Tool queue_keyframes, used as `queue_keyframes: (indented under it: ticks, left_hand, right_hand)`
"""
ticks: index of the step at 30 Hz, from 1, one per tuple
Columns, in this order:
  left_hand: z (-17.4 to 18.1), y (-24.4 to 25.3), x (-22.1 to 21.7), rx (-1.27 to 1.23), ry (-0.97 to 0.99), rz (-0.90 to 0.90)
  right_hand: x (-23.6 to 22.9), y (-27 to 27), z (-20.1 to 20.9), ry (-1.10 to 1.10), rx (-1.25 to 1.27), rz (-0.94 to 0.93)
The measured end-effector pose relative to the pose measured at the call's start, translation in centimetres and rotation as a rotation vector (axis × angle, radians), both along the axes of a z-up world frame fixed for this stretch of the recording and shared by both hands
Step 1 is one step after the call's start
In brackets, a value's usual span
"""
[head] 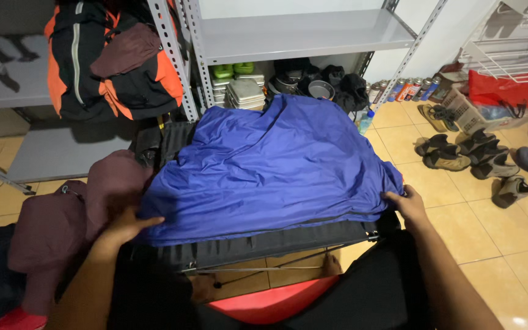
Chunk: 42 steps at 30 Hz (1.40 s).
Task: The person folds a blue sleeping bag by hand, spreading it flat on a black mat, folding it in half lengthwise, and then rolling it into a compact cylinder.
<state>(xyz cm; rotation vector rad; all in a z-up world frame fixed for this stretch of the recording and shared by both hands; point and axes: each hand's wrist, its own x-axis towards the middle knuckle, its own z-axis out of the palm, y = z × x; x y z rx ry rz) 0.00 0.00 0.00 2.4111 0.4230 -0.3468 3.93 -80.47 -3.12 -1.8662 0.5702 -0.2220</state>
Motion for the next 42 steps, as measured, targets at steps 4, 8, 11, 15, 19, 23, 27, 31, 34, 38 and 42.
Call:
queue_keyframes:
  ticks: [4, 8, 11, 15, 19, 23, 27, 31, 34, 38, 42]
  left_hand:
    - [3.9, -2.1, -1.4, -0.062, 0.135, 0.033]
    - [4.0, -2.1, -1.0, -0.169, 0.038, 0.143]
    - [1.2, 1.4, 0.1, -0.086, -0.072, 0.169]
    - [1.6, 2.0, -0.5, 0.125, -0.094, 0.126]
    - [2.4, 0.1, -2.3, 0.072, 0.109, -0.005]
    - [2.5, -0.9, -2.7, 0.071, 0.281, -0.059]
    - [5.5, -1.6, -3.1, -0.046, 0.269, 0.008]
    - [-0.9, 1.9, -2.4, 0.026, 0.341, -0.089]
    - [-1.8, 2.5, -1.1, 0.252, 0.436, -0.214]
    - [3.7, -2.6, 0.5, 0.033, 0.2, -0.198]
    - [5.1, -6.5, 4.7, 0.019, -0.02, -0.146]
  right_hand:
    - [-0.7, 1.9, 1.5, -0.076, -0.142, 0.036]
    - [-3.2, 7.5, 7.2, 0.149, -0.053, 0.021]
    - [0.4, 1.2, 0.5, -0.019, 0.03, -0.029]
    - [2.9, -3.4, -3.9, -0.355, 0.251, -0.187]
    - [-0.8, 1.3, -1.7, -0.038, 0.161, -0.123]
    - [-5.1, 8.8, 10.3, 0.199, 0.286, -0.124]
    - [-2.8, 3.7, 2.8, 0.095, 0.381, -0.074]
    - [-2.4, 0.3, 1.0, 0.068, 0.391, -0.08]
    - [-1.1, -0.3, 0.8, 0.309, -0.09, 0.135]
    - [0.6, 6.6, 9.9, 0.569, -0.766, 0.235]
    - [7.7, 13.6, 10.7, 0.189, -0.92, 0.486]
